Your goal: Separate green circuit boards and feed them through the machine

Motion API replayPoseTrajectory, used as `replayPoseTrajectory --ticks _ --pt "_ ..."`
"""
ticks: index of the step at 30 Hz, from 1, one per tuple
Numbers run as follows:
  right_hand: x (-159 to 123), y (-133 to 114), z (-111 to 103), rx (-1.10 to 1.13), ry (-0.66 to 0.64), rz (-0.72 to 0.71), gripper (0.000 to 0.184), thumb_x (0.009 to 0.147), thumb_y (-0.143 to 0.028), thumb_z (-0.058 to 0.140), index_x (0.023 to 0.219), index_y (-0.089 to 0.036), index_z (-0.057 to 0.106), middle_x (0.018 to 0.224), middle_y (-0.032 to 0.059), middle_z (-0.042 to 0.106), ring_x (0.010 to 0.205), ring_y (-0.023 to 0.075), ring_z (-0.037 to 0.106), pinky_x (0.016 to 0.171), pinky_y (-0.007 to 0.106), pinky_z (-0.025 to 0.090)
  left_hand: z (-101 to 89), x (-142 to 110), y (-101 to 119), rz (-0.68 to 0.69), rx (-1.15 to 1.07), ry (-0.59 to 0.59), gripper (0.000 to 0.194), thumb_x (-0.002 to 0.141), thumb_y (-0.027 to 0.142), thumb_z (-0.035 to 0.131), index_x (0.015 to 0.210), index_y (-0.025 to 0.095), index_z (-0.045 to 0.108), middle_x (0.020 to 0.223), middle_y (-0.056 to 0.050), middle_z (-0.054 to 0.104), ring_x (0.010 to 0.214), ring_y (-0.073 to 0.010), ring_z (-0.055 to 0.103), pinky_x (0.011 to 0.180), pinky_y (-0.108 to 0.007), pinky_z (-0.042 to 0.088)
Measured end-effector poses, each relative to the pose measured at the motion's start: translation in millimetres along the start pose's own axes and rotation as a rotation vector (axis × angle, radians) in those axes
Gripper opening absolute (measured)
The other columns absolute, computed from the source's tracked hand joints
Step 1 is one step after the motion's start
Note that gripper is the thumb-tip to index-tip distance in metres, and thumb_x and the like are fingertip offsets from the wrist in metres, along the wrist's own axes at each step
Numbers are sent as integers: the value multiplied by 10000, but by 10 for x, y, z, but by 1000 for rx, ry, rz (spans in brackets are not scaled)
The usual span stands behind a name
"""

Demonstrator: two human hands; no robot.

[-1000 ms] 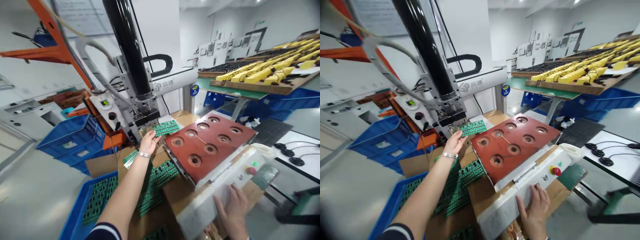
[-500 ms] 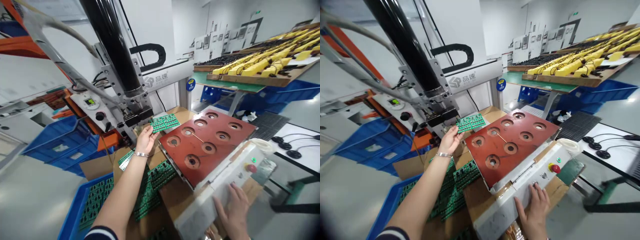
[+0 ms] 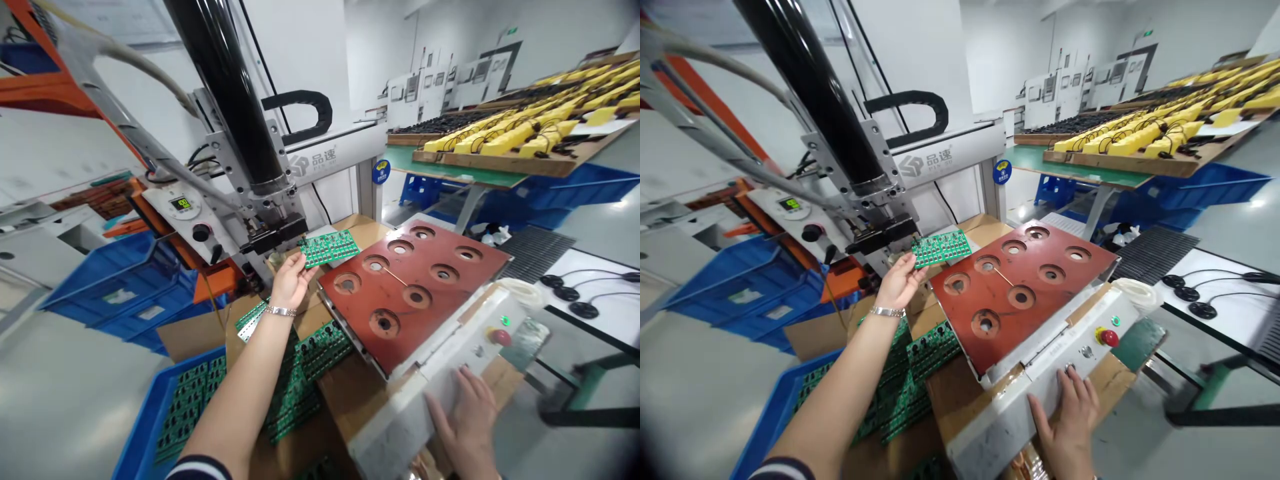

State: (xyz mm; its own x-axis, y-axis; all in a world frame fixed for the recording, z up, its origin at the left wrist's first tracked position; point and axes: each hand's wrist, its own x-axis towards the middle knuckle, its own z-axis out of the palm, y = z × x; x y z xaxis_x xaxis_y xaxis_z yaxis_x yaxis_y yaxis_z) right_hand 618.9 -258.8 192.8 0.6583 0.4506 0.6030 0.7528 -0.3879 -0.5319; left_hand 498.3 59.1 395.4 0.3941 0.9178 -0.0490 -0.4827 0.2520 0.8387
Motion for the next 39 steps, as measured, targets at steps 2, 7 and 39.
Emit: replayPoseTrajectory --ticks 2,7,39 --pt "1 -6 -5 2 -2 0 698 804 -658 430 1220 -98 450 1221 207 471 1186 363 403 979 610 335 -7 -12 -3 -6 3 -3 77 845 163 585 910 141 621 928 -34 643 763 -148 618 660 -327 538" --pt "-1 -13 -11 7 1 4 696 803 -654 439 1238 -111 446 1224 201 473 1193 373 398 967 624 337 -50 -37 -10 -14 6 -9 56 836 149 594 884 129 615 889 -25 641 754 -150 622 648 -325 538" --pt "-7 -25 0 13 24 -13 658 823 -618 443 1270 -137 404 1263 179 425 1218 341 370 991 596 328 40 16 32 7 -53 40 47 833 121 593 872 127 617 872 -17 640 722 -135 617 628 -304 539"
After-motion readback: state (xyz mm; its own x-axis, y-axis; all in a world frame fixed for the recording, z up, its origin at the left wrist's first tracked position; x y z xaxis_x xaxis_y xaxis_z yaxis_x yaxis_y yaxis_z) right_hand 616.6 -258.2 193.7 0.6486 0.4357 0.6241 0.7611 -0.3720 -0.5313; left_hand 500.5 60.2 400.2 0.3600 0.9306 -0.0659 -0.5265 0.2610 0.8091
